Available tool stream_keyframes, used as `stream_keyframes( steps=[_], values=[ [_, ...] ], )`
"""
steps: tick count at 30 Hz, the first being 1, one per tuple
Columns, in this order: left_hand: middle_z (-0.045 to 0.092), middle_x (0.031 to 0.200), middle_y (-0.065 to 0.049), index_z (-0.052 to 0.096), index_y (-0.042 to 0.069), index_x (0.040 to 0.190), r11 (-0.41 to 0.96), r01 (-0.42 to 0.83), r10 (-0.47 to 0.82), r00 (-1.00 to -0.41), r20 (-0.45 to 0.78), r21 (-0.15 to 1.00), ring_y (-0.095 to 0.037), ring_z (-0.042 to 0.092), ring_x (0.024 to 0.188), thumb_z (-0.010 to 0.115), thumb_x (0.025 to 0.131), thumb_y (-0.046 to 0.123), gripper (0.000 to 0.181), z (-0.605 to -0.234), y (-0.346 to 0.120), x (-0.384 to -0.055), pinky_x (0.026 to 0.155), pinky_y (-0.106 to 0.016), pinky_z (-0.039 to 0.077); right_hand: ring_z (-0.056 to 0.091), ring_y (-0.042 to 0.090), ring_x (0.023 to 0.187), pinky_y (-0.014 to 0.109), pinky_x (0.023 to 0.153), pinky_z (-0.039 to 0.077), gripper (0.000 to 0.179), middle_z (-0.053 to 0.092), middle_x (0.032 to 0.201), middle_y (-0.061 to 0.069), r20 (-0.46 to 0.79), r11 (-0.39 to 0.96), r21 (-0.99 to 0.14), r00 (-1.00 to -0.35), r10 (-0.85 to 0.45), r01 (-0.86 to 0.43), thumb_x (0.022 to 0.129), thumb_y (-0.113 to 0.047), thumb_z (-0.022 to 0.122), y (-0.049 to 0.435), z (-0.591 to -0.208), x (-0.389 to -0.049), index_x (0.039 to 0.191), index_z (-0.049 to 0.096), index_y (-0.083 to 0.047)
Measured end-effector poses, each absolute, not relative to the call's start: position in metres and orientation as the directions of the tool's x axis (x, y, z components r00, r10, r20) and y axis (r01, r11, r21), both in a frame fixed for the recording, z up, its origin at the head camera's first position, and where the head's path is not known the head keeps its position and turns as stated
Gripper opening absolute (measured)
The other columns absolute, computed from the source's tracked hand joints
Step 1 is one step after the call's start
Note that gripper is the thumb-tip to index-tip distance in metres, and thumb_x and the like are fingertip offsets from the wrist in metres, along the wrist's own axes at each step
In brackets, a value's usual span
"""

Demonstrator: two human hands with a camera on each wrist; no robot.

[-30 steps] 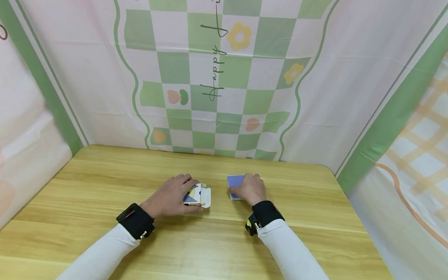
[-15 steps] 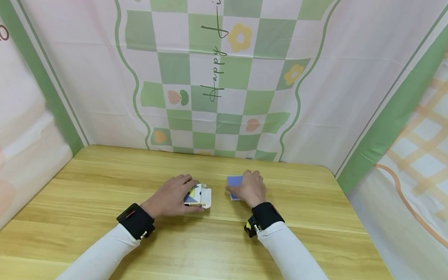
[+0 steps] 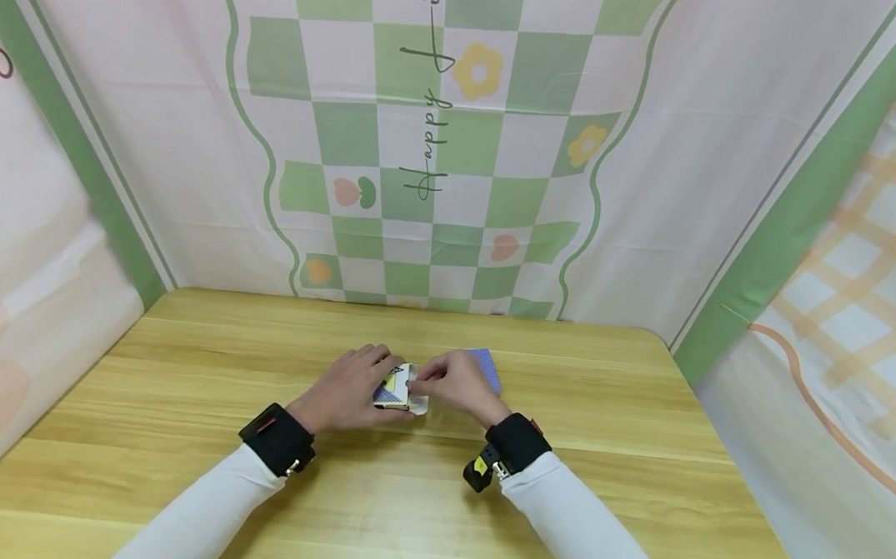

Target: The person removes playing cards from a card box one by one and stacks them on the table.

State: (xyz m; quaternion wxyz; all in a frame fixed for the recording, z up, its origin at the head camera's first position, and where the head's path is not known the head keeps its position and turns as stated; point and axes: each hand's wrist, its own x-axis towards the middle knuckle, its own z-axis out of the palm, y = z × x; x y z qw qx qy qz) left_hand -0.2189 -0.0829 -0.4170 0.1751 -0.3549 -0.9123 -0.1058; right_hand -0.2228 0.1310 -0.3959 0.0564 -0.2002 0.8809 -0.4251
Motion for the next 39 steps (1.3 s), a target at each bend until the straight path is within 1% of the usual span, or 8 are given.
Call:
stream_keyframes(
  steps=[6,11,17,23,27,30,35,39],
  values=[
    [0.049,0.106,0.003,0.052,0.018,0.123,0.718,0.693,0.614,-0.675,0.409,0.064,-0.013,0.044,0.089,0.05,0.072,0.076,0.077,-0.417,-0.08,-0.22,0.07,-0.031,0.038,0.053,0.016,0.066,0.03,0.057,0.042,0.012,0.06,0.073,0.0,0.082,0.578,-0.757,-0.922,-0.378,-0.304,0.08,-0.022,0.068,0.125,-0.4,-0.22,0.076,0.065,-0.011],
    [0.049,0.106,0.003,0.051,0.018,0.122,0.715,0.695,0.616,-0.676,0.404,0.072,-0.013,0.044,0.091,0.051,0.072,0.075,0.076,-0.417,-0.081,-0.22,0.071,-0.031,0.038,0.054,0.017,0.068,0.031,0.057,0.043,0.013,0.059,0.075,0.002,0.055,0.568,-0.776,-0.927,-0.372,-0.274,0.08,-0.021,0.068,0.124,-0.4,-0.219,0.08,0.064,-0.009],
    [0.049,0.11,0.001,0.051,0.017,0.124,0.722,0.688,0.61,-0.683,0.401,0.074,-0.014,0.045,0.093,0.051,0.073,0.075,0.077,-0.416,-0.083,-0.219,0.074,-0.033,0.038,0.055,0.02,0.074,0.032,0.061,0.044,0.023,0.06,0.083,0.005,0.007,0.546,-0.812,-0.938,-0.348,-0.208,0.081,-0.027,0.069,0.125,-0.397,-0.219,0.089,0.063,-0.007],
    [0.049,0.107,0.001,0.051,0.016,0.123,0.711,0.7,0.62,-0.667,0.413,0.063,-0.014,0.045,0.091,0.051,0.073,0.074,0.076,-0.415,-0.083,-0.218,0.071,-0.031,0.038,0.054,0.02,0.073,0.03,0.06,0.043,0.023,0.059,0.083,0.007,-0.009,0.518,-0.833,-0.932,-0.362,-0.193,0.08,-0.023,0.069,0.126,-0.397,-0.221,0.091,0.06,-0.005],
    [0.049,0.106,0.002,0.052,0.016,0.122,0.714,0.695,0.614,-0.677,0.405,0.079,-0.013,0.043,0.088,0.051,0.073,0.073,0.076,-0.416,-0.086,-0.218,0.071,-0.03,0.037,0.051,0.019,0.071,0.03,0.06,0.041,0.032,0.057,0.081,0.009,-0.036,0.498,-0.852,-0.931,-0.362,-0.161,0.078,-0.026,0.071,0.132,-0.396,-0.222,0.095,0.056,-0.003],
    [0.048,0.106,0.003,0.052,0.016,0.122,0.723,0.686,0.607,-0.688,0.398,0.084,-0.011,0.042,0.088,0.051,0.073,0.074,0.076,-0.417,-0.087,-0.218,0.07,-0.03,0.036,0.052,0.02,0.077,0.032,0.065,0.043,0.039,0.056,0.088,0.01,-0.05,0.48,-0.866,-0.931,-0.36,-0.139,0.077,-0.026,0.072,0.135,-0.395,-0.222,0.103,0.054,-0.003],
    [0.049,0.107,0.002,0.051,0.016,0.124,0.726,0.684,0.607,-0.689,0.395,0.078,-0.012,0.044,0.088,0.049,0.073,0.075,0.078,-0.417,-0.088,-0.219,0.071,-0.03,0.037,0.053,0.022,0.094,0.034,0.074,0.045,0.049,0.054,0.11,0.006,0.005,0.479,-0.851,-0.914,-0.407,-0.217,0.077,-0.025,0.073,0.137,-0.394,-0.222,0.118,0.053,-0.008],
    [0.05,0.108,0.001,0.051,0.015,0.124,0.724,0.686,0.609,-0.685,0.401,0.073,-0.012,0.044,0.088,0.049,0.073,0.075,0.078,-0.417,-0.088,-0.218,0.071,-0.03,0.037,0.053,0.022,0.097,0.034,0.077,0.045,0.046,0.054,0.114,0.004,0.079,0.465,-0.823,-0.877,-0.474,-0.326,0.077,-0.022,0.073,0.138,-0.395,-0.223,0.117,0.054,-0.01]
  ],
)
